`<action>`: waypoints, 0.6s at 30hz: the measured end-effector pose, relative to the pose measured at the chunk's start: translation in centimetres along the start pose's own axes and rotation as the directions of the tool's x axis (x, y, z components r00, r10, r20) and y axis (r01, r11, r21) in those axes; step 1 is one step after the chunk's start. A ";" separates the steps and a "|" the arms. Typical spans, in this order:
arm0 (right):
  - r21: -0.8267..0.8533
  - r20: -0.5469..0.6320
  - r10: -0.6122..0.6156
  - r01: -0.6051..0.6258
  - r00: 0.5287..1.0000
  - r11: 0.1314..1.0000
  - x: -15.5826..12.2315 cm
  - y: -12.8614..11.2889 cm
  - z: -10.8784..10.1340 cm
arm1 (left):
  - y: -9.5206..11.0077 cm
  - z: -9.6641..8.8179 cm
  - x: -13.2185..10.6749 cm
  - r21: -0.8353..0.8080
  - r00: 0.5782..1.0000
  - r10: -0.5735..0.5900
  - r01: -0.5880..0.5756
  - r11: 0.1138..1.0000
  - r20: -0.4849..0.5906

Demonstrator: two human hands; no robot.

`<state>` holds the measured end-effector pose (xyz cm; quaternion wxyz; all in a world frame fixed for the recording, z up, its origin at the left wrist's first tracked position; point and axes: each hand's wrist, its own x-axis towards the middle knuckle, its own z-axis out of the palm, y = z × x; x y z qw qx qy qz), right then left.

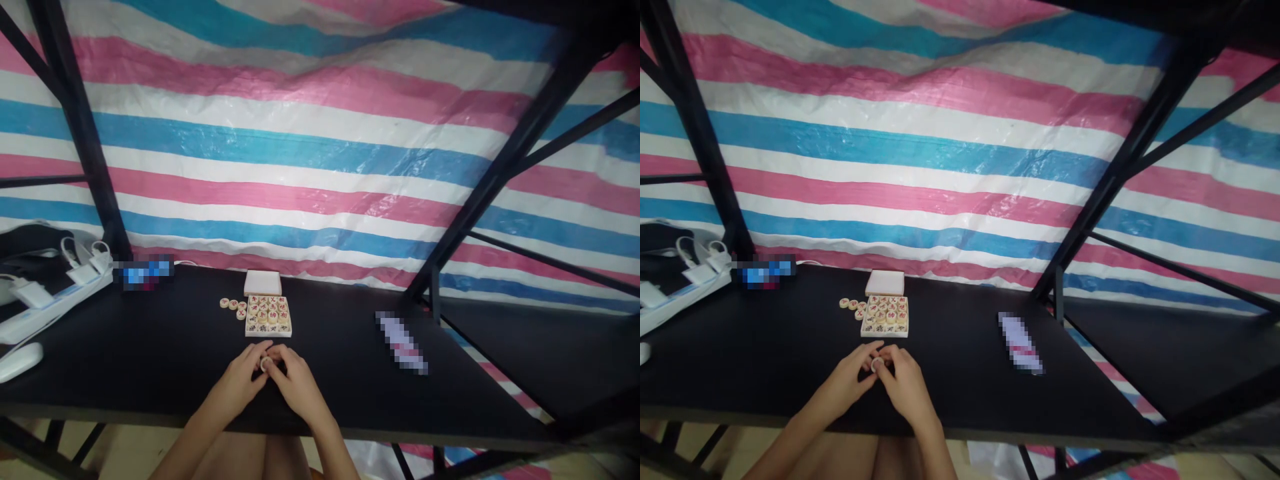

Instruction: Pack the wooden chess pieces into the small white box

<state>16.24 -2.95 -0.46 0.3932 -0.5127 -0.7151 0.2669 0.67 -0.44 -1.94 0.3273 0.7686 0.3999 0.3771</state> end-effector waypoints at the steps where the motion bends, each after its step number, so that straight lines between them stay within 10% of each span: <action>1: 0.007 0.006 0.005 -0.005 1.000 1.000 0.0 0.0 0.0 | -0.1 0.2 -0.1 -0.009 1.000 0.009 -0.009 1.000 0.000; 18: 0.033 -0.067 0.003 -0.001 0.998 0.999 0.1 -0.3 -0.1 | 1.4 -1.2 0.2 -0.037 0.991 -0.132 0.131 0.991 -0.028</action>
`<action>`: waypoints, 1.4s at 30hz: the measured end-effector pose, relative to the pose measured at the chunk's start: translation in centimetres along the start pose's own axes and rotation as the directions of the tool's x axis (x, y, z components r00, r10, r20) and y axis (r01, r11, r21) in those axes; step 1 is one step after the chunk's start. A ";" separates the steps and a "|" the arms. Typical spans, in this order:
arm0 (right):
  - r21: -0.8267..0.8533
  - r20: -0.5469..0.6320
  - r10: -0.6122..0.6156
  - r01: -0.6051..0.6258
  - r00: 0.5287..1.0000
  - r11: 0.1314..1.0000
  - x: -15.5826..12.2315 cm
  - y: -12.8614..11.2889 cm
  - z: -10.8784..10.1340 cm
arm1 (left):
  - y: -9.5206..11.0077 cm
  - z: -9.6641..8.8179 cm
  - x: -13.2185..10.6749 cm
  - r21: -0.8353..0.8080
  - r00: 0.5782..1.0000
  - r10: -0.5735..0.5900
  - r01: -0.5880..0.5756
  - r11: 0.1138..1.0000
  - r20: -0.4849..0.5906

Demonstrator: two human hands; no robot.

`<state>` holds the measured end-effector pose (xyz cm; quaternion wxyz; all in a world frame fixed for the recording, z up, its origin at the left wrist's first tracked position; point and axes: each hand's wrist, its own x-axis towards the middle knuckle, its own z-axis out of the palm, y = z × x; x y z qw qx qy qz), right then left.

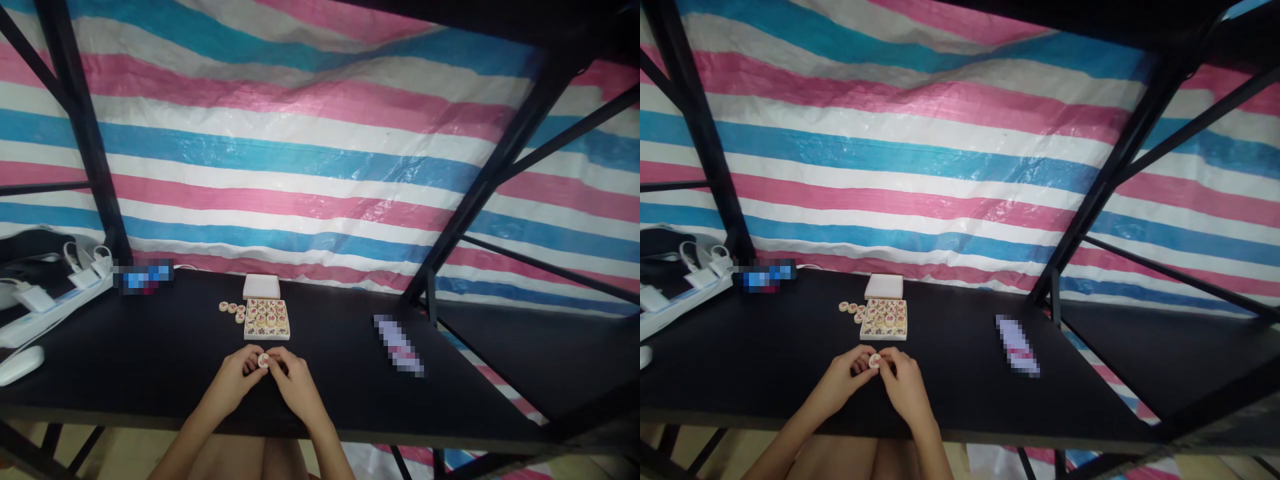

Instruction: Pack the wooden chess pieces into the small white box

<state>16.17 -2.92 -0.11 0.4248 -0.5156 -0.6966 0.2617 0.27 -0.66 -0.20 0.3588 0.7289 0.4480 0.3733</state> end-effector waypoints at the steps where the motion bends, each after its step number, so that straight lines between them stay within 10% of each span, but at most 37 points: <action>1: 0.000 0.009 -0.004 0.004 1.000 1.000 0.0 0.0 0.0 | 0.0 0.0 0.1 -0.027 1.000 -0.018 0.018 0.999 -0.005; 42: 0.104 0.009 0.007 -0.007 1.000 0.995 -0.2 -0.5 -0.3 | 0.6 -0.8 0.1 -0.281 0.982 -0.155 0.179 0.943 0.104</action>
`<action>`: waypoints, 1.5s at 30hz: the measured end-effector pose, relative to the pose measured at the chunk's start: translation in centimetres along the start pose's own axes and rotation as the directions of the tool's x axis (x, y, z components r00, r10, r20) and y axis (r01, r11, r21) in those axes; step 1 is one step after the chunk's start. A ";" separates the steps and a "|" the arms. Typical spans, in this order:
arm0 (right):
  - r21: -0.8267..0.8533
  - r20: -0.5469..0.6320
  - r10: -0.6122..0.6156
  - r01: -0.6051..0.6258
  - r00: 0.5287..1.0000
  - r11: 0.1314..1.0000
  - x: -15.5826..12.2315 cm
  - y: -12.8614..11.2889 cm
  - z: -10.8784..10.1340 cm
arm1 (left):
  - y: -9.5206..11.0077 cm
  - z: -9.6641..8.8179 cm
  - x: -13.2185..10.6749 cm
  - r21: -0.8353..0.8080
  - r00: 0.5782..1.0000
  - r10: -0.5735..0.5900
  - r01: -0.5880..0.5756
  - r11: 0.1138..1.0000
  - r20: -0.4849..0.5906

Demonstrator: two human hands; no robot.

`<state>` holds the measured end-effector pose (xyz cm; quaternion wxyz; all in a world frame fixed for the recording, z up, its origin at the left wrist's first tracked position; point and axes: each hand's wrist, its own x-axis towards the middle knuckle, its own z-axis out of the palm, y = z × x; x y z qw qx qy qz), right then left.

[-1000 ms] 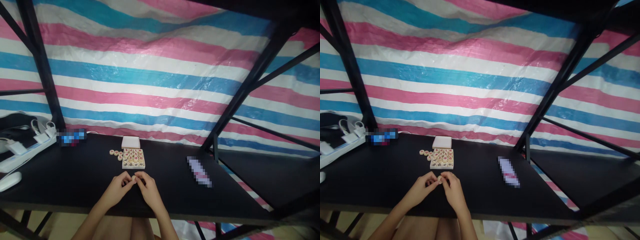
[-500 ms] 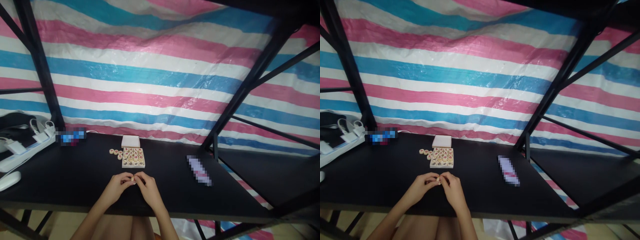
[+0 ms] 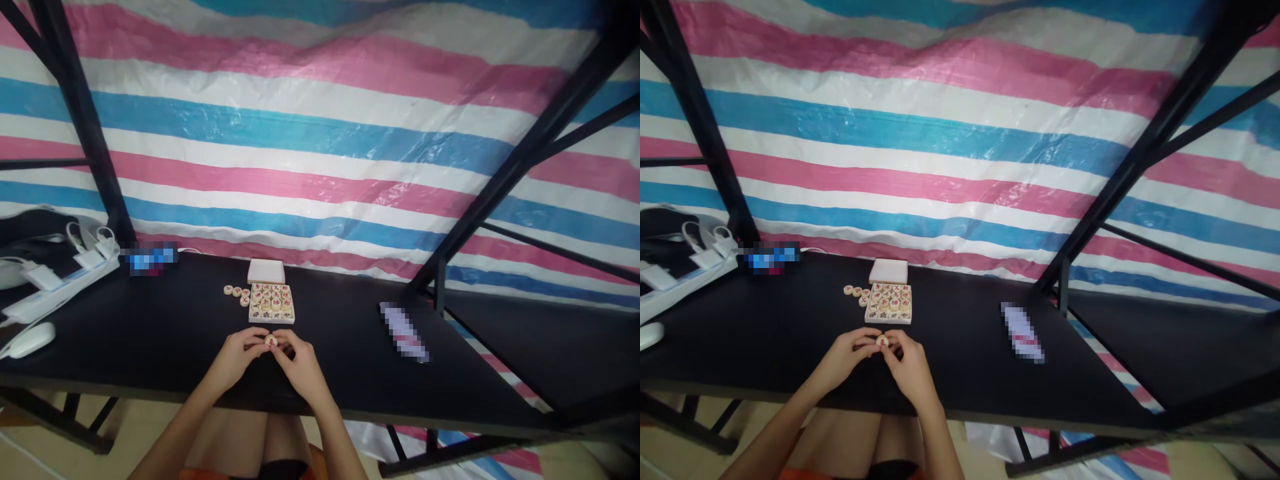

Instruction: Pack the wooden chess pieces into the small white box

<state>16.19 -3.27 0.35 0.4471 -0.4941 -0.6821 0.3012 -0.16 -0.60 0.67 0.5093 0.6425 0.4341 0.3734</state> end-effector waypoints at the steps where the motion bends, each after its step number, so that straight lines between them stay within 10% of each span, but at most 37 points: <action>1: -0.006 -0.011 0.004 -0.004 1.000 1.000 0.0 0.1 0.0 | 0.0 0.0 0.0 -0.005 1.000 0.003 -0.003 1.000 0.004; 15: -0.165 -0.035 -0.034 0.027 0.999 0.986 0.1 0.4 0.1 | 0.2 -0.1 -0.2 0.040 0.995 0.095 -0.097 0.995 0.040; 45: 0.030 0.022 -0.069 0.069 0.997 0.997 0.0 -0.1 0.0 | -0.4 -0.1 0.1 0.063 0.997 0.058 -0.055 0.997 -0.052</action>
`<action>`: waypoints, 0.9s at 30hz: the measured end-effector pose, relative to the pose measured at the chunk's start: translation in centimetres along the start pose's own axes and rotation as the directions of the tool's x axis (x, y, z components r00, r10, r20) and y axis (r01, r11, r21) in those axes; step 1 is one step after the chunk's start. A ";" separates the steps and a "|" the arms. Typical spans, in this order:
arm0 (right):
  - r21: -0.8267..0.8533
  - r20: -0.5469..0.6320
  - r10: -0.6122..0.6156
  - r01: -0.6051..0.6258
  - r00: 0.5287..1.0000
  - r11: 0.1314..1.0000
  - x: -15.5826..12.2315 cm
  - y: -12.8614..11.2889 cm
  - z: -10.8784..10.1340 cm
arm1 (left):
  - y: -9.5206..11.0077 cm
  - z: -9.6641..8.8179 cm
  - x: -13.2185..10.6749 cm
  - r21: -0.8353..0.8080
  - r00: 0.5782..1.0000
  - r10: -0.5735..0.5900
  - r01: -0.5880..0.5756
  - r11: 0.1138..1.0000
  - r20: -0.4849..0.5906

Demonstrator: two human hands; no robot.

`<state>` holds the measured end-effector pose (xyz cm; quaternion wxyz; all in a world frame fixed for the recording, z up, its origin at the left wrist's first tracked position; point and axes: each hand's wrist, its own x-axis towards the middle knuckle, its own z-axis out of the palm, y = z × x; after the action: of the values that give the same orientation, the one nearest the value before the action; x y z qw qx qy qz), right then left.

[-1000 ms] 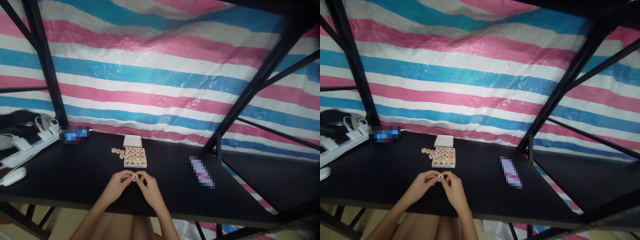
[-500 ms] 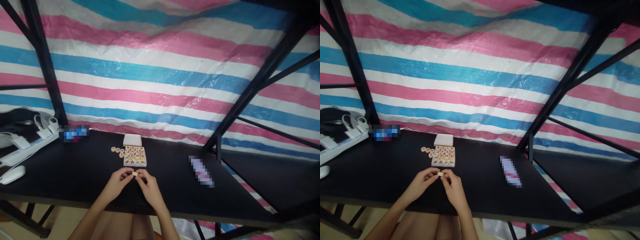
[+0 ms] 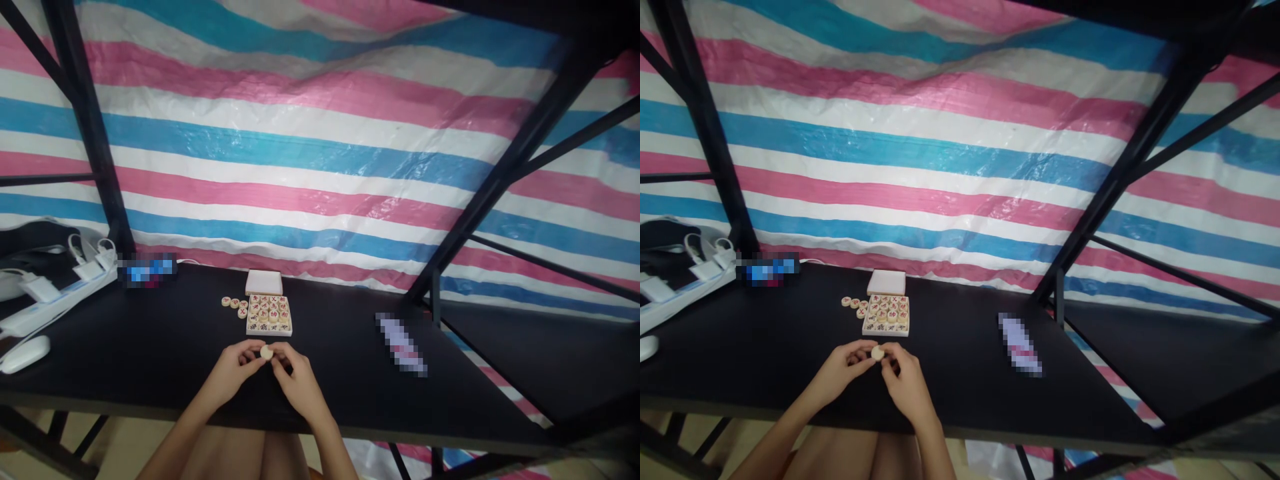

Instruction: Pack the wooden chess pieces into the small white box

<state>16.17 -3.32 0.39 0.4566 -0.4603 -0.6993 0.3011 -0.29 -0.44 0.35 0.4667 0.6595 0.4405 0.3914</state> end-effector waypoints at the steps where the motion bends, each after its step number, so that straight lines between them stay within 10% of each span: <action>1: 0.006 -0.005 0.012 -0.012 1.000 1.000 0.0 0.1 0.0 | 0.0 0.0 0.0 0.027 1.000 0.005 -0.004 1.000 -0.013; 12: -0.017 -0.039 -0.026 0.025 0.999 1.000 0.1 0.8 0.1 | 0.0 -0.1 0.0 -0.033 0.998 0.034 -0.032 0.999 0.050; 17: -0.091 -0.111 -0.030 0.020 0.993 0.996 0.1 1.4 0.2 | 1.0 -1.1 0.5 0.216 0.991 0.098 -0.115 0.970 0.087; 22: -0.146 -0.171 -0.015 -0.010 0.985 0.989 0.1 1.8 0.3 | 0.7 -3.6 4.0 0.579 0.973 0.232 -0.190 0.793 0.002; 27: -0.181 -0.173 -0.007 -0.025 0.985 0.983 0.1 1.6 0.3 | -0.3 -4.2 6.6 0.755 0.924 0.358 -0.332 0.565 0.138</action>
<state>16.52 -2.63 -1.07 0.4699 -0.5277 -0.6797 0.1967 -2.27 6.96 1.84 0.0505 0.8609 0.4340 0.2607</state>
